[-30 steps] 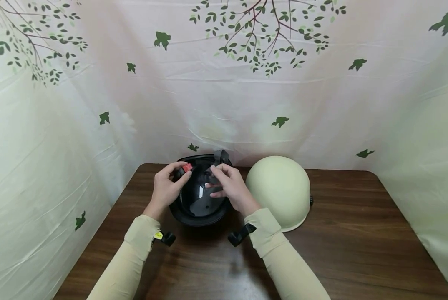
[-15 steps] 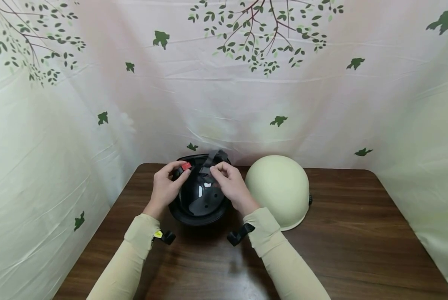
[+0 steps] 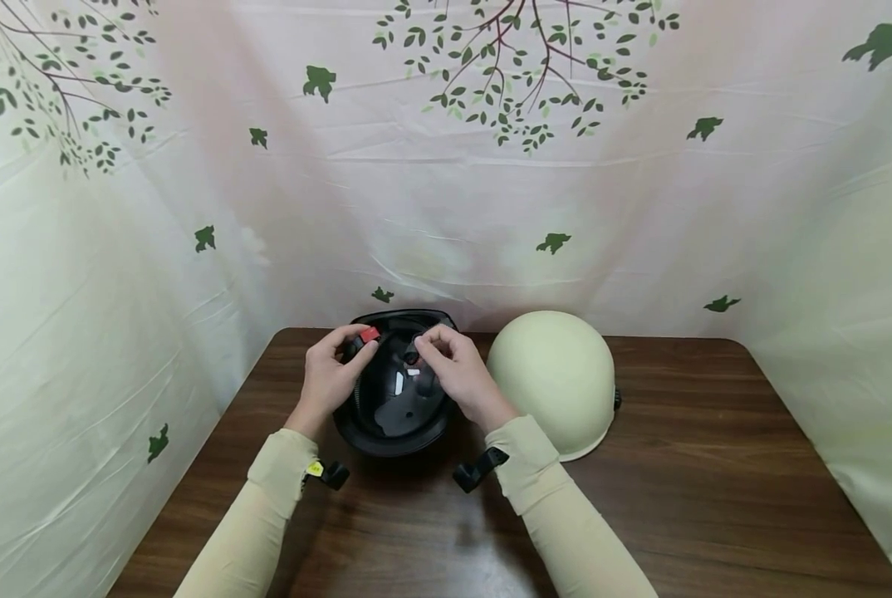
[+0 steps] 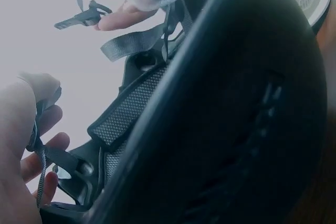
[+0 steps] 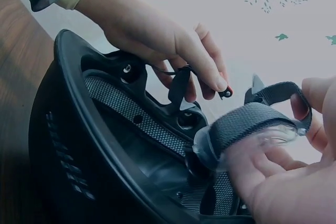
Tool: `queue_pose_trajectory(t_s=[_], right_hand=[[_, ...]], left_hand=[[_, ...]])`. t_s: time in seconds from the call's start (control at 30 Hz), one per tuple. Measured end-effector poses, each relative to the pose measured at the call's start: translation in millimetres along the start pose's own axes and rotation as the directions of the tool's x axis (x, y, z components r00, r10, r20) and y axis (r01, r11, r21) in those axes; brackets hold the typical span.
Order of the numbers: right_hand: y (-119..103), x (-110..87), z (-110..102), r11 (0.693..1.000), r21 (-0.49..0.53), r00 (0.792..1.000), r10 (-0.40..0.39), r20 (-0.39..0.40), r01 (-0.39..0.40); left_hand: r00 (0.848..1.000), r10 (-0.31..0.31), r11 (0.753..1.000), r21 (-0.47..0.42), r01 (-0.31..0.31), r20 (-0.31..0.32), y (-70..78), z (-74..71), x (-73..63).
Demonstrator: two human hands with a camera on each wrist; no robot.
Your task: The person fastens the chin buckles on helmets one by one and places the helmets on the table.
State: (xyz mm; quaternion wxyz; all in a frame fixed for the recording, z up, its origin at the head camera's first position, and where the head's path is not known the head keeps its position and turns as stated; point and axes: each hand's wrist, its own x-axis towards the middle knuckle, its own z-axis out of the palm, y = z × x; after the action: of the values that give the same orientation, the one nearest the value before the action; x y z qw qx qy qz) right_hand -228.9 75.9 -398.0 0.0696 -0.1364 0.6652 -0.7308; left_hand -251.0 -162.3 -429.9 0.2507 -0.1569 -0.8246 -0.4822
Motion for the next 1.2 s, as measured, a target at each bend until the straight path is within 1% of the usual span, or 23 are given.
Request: queue_pose_trajectory(t_s=[0.1, 0.2, 0.37, 0.5, 0.6, 0.77, 0.87, 1.0, 1.1, 1.2], right_hand=[[0, 0.0, 0, 0.999, 0.036, 0.999, -0.018, 0.031, 0.017], [1, 0.5, 0, 0.998, 0.045, 0.999, -0.035, 0.032, 0.033], [1, 1.5, -2, 0.998, 0.014, 0.998, -0.057, 0.023, 0.057], [2, 2.0, -2, 0.999, -0.016, 0.998, -0.05, 0.025, 0.051], [2, 1.7, -2, 0.999, -0.017, 0.999, -0.044, 0.032, 0.045], [1, 1.4, -1, 0.999, 0.028, 0.999, -0.026, 0.025, 0.025], [4, 2.7, 1, 0.999, 0.036, 1.0, -0.03, 0.001, 0.03], [9, 4.9, 1, 0.997, 0.062, 0.999, -0.039, -0.009, 0.04], [11, 5.6, 1, 0.996, 0.088, 1.0, -0.029, -0.011, 0.03], [12, 6.0, 2, 0.996, 0.083, 1.0, -0.026, -0.014, 0.027]], left_hand=[[1.0, -0.002, 1.0, -0.003, 0.002, 0.003, -0.7, -0.7, 0.3], [1.0, -0.015, 1.0, -0.002, 0.015, 0.004, -0.8, -1.6, -0.1], [1.0, -0.028, 1.0, -0.002, 0.028, 0.008, -1.6, -2.8, -0.6], [0.999, -0.035, 0.999, -0.011, 0.035, 0.013, -2.7, -2.6, -0.7], [0.999, -0.035, 0.999, -0.01, 0.036, 0.018, -3.1, -2.3, -1.2], [0.999, -0.034, 0.999, -0.011, 0.034, 0.025, -3.1, -2.0, -1.7], [0.999, -0.039, 0.999, -0.016, 0.039, 0.024, -3.5, -1.9, -1.9], [0.999, -0.037, 0.999, -0.018, 0.038, 0.021, -4.3, -1.8, -1.9], [0.999, -0.033, 0.999, -0.02, 0.034, 0.019, -4.4, -1.8, -1.3], [0.999, -0.034, 0.999, -0.022, 0.034, 0.02, -4.8, -2.3, -1.6]])
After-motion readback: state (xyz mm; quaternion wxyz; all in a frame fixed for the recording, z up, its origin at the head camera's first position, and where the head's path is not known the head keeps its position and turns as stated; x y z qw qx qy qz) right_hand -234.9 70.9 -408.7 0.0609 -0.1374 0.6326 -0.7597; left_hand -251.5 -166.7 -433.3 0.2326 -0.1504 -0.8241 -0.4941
